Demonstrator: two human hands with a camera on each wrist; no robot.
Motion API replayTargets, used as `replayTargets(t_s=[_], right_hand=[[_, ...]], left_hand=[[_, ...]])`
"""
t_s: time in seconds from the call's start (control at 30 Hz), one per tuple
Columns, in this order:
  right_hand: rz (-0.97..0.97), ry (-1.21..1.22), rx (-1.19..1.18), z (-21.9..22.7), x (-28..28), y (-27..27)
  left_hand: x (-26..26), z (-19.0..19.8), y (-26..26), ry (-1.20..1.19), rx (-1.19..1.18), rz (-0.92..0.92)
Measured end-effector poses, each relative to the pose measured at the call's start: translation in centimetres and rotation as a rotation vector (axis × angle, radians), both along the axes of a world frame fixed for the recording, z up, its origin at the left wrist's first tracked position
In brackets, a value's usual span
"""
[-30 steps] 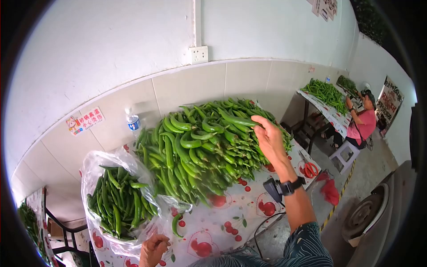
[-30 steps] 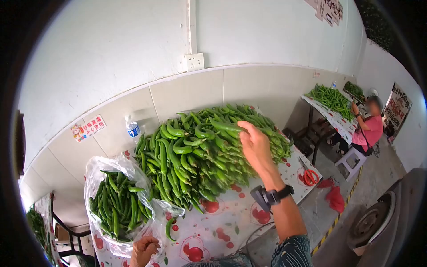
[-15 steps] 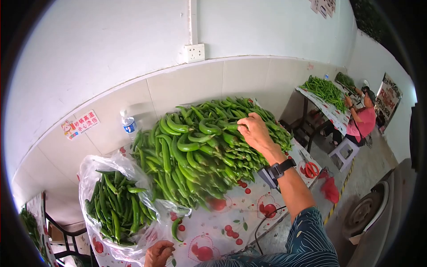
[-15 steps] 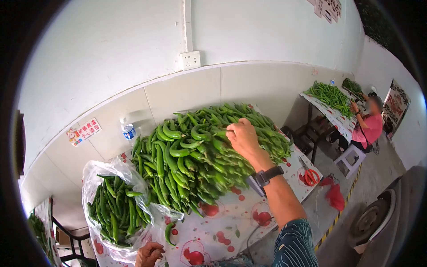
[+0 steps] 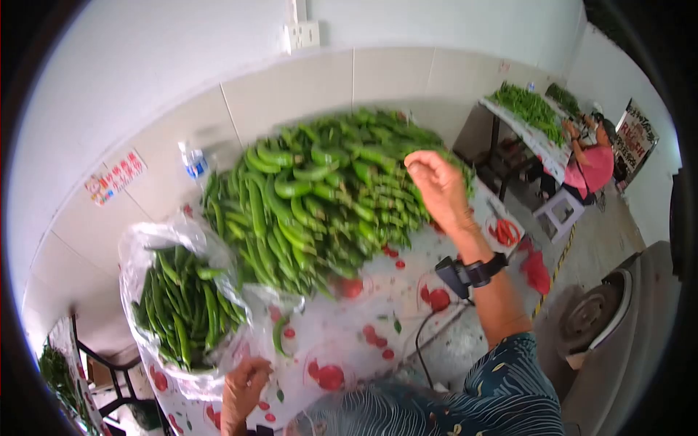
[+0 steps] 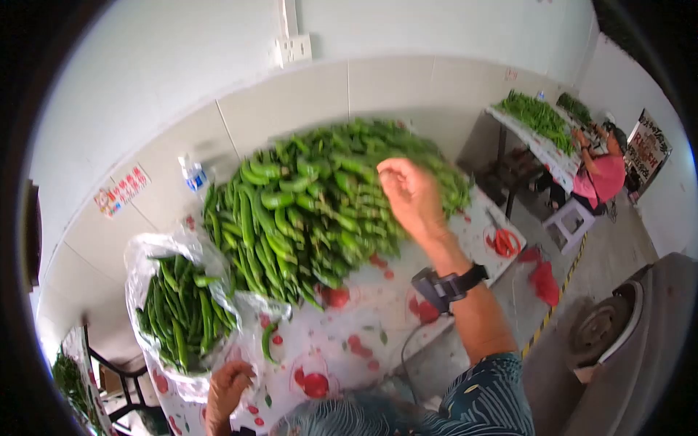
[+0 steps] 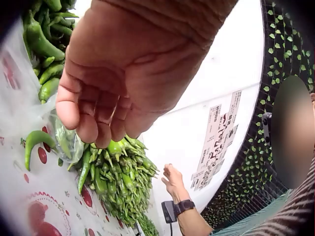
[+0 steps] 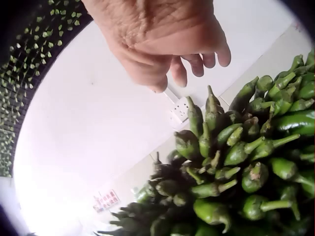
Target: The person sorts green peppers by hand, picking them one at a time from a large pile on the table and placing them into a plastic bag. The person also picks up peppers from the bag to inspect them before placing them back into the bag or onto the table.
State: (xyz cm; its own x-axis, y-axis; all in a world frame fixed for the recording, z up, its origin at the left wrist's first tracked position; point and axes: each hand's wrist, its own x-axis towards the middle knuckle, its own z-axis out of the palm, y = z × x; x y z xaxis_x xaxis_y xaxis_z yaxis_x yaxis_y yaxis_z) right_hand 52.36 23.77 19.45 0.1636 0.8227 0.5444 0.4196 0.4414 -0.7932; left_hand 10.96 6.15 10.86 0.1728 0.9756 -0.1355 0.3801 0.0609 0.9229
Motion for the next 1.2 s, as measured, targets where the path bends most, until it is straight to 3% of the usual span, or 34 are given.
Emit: replayTargets(t_s=[0.03,0.07,0.23,0.3,0.37,0.43,0.5,0.53,0.57,0.67,0.77,0.83,0.97,1.2], right_hand=[[0.112,0.079,-0.026,-1.0,0.5,-1.1],[0.119,0.034,-0.28,-0.5,0.2,-3.6],[0.353,-0.487,-0.654,-9.3,-0.5,-11.4],[0.402,-0.429,-0.858,-11.2,-2.0,-14.1],[0.451,-0.495,-0.828,-14.6,-3.4,-16.1],[0.485,-0.598,-0.737,-15.0,-5.3,-16.9],[0.417,-0.425,-0.868,-14.1,-6.6,-16.6],[0.343,-0.369,-0.764,-15.0,-6.6,-16.4],[0.251,-0.308,-0.671,-15.9,-6.5,-16.3],[0.11,-0.399,-0.39,-17.3,-6.1,-16.1],[0.093,-0.56,-0.097,-17.2,-6.4,-15.3],[0.094,-0.546,-0.087,-18.2,-6.1,-15.1],[0.063,-0.523,-0.087,-18.4,-6.2,-15.0],[0.04,-0.509,-0.092,-18.6,-6.1,-14.9]], left_hand=[[-0.1,0.3,-0.1,0.017,0.0,0.004],[-0.7,-0.3,-0.4,0.004,-0.036,0.004],[-0.2,-0.7,-1.6,0.029,-0.158,-0.04],[0.4,-0.4,-1.4,0.048,-0.182,-0.087],[1.1,0.1,-1.3,0.093,-0.17,-0.119],[1.0,0.2,-1.0,0.102,-0.192,-0.108],[-0.3,0.1,-0.4,0.172,0.045,-0.125],[-0.8,1.3,0.1,0.213,-0.039,-0.064],[-1.6,1.3,0.9,0.247,0.138,-0.056],[-4.7,0.9,3.0,0.296,0.254,0.121],[-8.3,1.4,5.8,0.499,0.311,0.23],[-11.1,0.7,8.1,0.648,0.521,0.266],[-12.8,1.9,12.1,0.68,0.43,0.289],[-12.1,-0.8,19.1,1.007,0.303,0.187]])
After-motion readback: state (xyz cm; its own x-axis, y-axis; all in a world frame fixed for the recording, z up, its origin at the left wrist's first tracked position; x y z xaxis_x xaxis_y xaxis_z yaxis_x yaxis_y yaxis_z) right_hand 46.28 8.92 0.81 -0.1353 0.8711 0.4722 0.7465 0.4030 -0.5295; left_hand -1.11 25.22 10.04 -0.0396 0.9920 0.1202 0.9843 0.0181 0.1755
